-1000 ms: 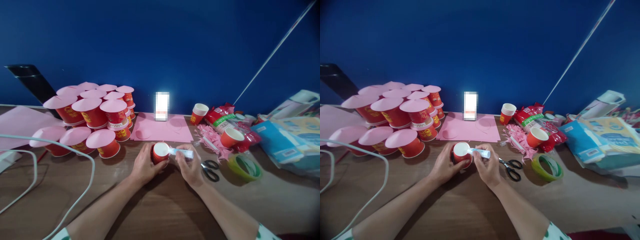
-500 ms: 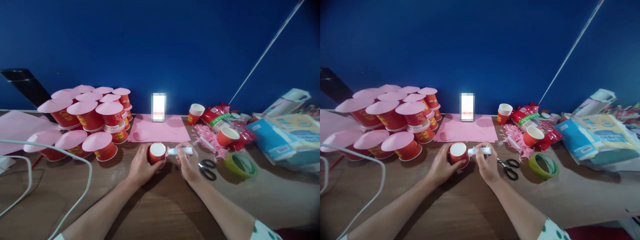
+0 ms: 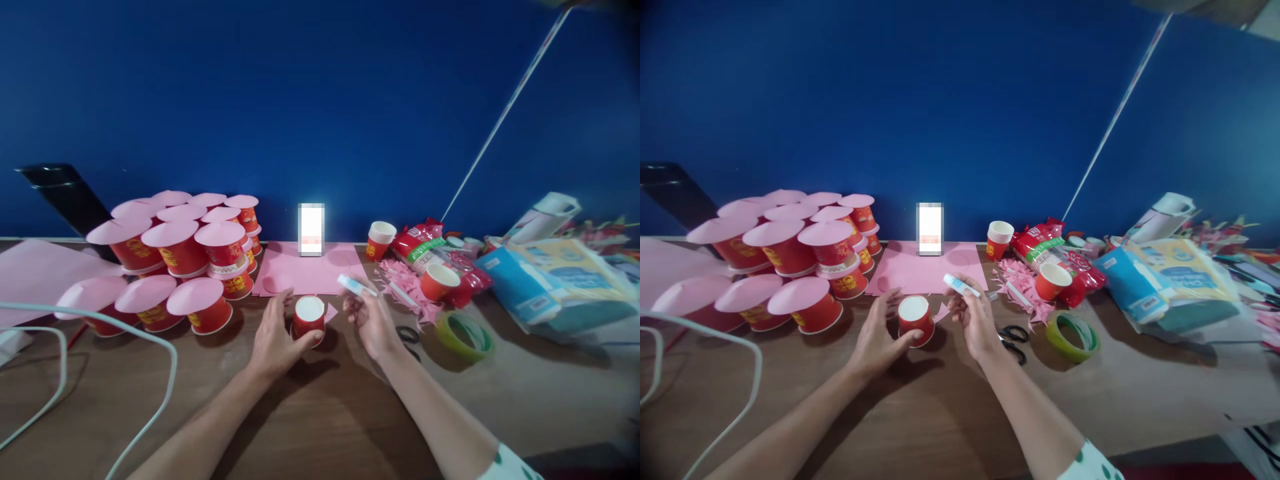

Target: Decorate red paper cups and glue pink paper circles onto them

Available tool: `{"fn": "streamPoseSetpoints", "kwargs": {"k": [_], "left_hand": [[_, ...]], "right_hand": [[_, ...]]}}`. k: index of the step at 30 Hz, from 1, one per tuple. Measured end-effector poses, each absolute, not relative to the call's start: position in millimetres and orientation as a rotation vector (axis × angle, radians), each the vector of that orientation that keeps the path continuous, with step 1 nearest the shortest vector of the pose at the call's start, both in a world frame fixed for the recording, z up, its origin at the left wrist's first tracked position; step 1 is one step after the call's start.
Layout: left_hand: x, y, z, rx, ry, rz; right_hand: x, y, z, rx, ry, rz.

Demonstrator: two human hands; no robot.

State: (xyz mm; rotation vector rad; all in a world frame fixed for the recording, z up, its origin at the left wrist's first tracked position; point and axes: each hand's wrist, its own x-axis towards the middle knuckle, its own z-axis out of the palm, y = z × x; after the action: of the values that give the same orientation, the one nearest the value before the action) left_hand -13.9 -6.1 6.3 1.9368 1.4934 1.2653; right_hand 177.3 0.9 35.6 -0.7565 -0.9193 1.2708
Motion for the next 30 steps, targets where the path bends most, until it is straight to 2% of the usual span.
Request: {"fn": "streamPoseSetpoints", "kwargs": {"k": [4,11,17,22,30], "left_hand": [[-13.2,-18.4,32.5,1.914,1.457,1.591],[20.6,-62.5,76.1,1.208,0.998,1.431],[26.5,-99.0,62.7,1.142,1.017,1.498],[26.5,-123.4,55.8,1.290,1.145,1.494],[31.7,-140.5,53.4,1.216,1.132,1.442]], "right_hand": [[169.6,-13.8,48.3,-0.762,-1.011,1.222],[148.6,-55.0,57.4,-0.745,-1.192,1.138],[139.8,-94.7,35.9,-0.815,-1.080,1.123],[144.8,-124.6,11.8,-0.794,-0.906,1.313],[142.6,-153.6,9.2,-0.928,-0.938,1.134]]}}
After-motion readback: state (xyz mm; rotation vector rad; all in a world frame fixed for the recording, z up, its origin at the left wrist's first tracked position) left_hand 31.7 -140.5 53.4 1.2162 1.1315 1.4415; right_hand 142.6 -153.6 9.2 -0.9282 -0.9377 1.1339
